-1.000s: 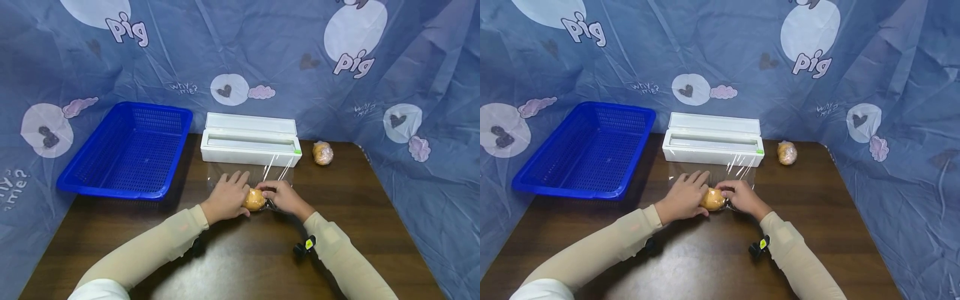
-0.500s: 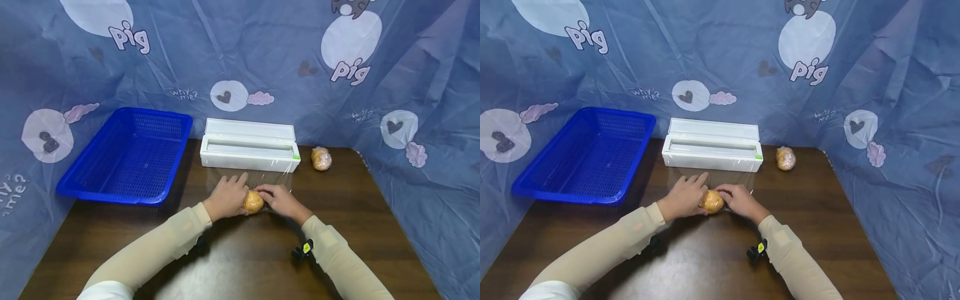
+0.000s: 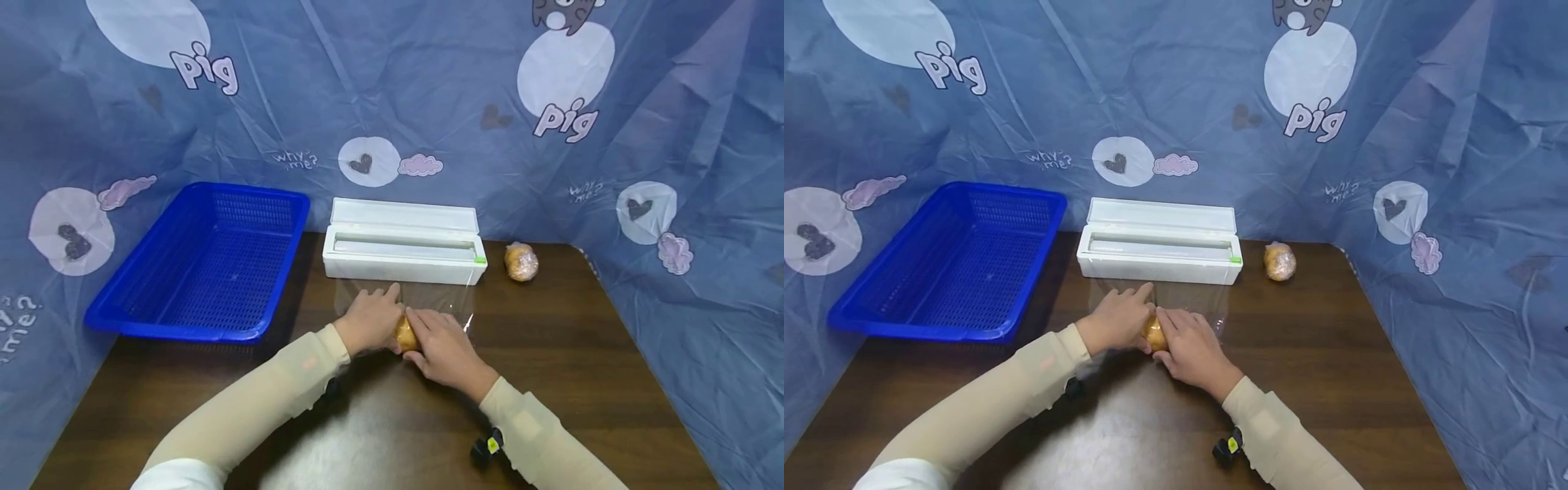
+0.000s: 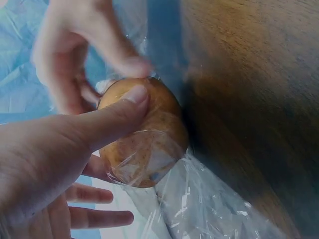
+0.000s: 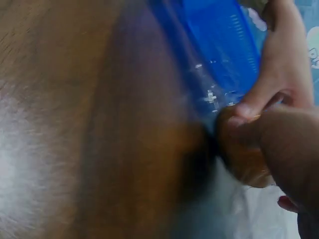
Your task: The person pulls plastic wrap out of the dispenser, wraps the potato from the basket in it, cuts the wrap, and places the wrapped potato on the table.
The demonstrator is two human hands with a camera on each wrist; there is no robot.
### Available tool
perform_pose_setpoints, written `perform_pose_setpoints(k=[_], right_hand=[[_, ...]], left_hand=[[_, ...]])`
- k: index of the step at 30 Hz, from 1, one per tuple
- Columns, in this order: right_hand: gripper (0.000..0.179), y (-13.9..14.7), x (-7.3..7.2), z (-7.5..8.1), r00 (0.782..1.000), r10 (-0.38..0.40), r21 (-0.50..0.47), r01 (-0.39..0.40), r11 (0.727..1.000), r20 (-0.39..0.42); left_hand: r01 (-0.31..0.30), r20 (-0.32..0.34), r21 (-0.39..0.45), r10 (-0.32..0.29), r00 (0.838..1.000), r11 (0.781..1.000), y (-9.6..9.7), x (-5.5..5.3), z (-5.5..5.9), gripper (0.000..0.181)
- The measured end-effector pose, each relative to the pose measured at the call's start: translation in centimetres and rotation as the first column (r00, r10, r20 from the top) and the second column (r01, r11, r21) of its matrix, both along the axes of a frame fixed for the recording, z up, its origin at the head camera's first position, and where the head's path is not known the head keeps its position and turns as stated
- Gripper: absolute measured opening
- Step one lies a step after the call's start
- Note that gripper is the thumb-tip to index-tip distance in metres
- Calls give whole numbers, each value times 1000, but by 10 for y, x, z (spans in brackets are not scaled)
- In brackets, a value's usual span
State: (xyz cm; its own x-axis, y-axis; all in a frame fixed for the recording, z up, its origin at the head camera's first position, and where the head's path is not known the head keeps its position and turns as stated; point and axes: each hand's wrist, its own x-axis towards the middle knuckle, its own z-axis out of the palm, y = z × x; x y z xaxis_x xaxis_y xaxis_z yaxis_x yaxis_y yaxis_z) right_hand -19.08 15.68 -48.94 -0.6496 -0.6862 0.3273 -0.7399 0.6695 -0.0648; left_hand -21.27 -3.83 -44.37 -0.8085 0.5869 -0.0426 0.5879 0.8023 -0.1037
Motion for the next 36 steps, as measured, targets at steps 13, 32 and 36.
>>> perform_pose_setpoints(k=[13, 32, 36], right_hand=[[74, -5, -10, 5, 995, -29, 131, 17, 991, 91], [44, -7, -34, 14, 974, -2, 110, -24, 994, 228], [54, -9, -38, 17, 959, -22, 132, -17, 991, 284]], left_hand=[[-1, 4, 94, 0, 1000, 996, -11, 1, -10, 70], [288, -452, 249, -152, 879, 925, -10, 22, -42, 66], [269, -439, 229, -147, 886, 936, -10, 24, -49, 66]])
